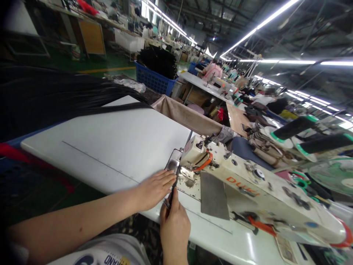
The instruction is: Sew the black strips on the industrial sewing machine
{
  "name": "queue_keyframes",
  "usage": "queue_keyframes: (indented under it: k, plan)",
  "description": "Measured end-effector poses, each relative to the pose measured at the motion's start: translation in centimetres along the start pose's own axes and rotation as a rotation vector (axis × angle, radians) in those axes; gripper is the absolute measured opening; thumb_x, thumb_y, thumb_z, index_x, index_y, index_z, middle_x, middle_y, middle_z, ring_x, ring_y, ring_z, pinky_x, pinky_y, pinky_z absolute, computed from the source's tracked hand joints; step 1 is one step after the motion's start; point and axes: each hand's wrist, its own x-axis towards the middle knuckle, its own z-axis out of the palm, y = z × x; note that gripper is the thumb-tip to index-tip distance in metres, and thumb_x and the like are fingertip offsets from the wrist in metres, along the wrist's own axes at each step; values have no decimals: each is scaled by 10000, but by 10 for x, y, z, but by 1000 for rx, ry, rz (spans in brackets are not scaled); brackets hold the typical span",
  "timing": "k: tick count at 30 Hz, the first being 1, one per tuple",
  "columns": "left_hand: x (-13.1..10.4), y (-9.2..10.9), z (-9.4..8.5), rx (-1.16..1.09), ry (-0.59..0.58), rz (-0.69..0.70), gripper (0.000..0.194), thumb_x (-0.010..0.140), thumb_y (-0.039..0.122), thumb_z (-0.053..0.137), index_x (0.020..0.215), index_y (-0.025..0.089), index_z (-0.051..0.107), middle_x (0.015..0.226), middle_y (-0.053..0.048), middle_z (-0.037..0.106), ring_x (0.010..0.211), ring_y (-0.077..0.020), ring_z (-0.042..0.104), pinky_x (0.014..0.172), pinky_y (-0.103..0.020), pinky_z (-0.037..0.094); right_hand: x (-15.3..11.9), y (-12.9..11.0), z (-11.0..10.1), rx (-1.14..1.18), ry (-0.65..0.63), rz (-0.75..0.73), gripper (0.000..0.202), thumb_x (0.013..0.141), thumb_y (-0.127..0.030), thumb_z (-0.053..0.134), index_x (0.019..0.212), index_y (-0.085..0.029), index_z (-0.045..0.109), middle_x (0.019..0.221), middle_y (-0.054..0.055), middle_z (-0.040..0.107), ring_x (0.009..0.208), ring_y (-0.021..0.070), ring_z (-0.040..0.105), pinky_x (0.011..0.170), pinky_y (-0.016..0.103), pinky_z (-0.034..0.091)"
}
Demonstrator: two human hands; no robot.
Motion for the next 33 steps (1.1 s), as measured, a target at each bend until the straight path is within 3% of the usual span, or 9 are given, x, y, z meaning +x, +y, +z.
queue_keyframes:
  k: [9,17,25,33]
  plan:
    - [1,0,0,-3,-15,2,493,1081,365,372,1468,86,498,1539,-130,522,1480,-245,420,1267,-370,216,-2,5,2,64,-33,32,526,1052,-400,413,1501,-137,486,1064,154,770,887,276,760,762,344,565]
    - [1,0,5,40,-8,2,541,1083,425,356,1470,73,492,1539,-143,519,1471,-252,431,1260,-382,227,16,29,-8,231,1,94,632,1006,-594,387,1402,-148,595,789,84,749,626,248,696,559,311,490]
    - [0,2,6,135,15,32,612,1065,516,380,1463,69,510,1560,-145,492,1486,-270,410,1264,-390,210,20,38,7,61,147,67,467,983,-421,441,1313,-172,658,931,121,781,796,269,744,675,325,516]
    - [-1,2,0,183,26,51,704,1059,574,323,1468,26,488,1557,-178,486,1479,-303,412,1261,-418,207,14,38,10,68,274,-43,370,993,-364,467,1227,-171,679,933,87,779,803,234,746,697,299,518]
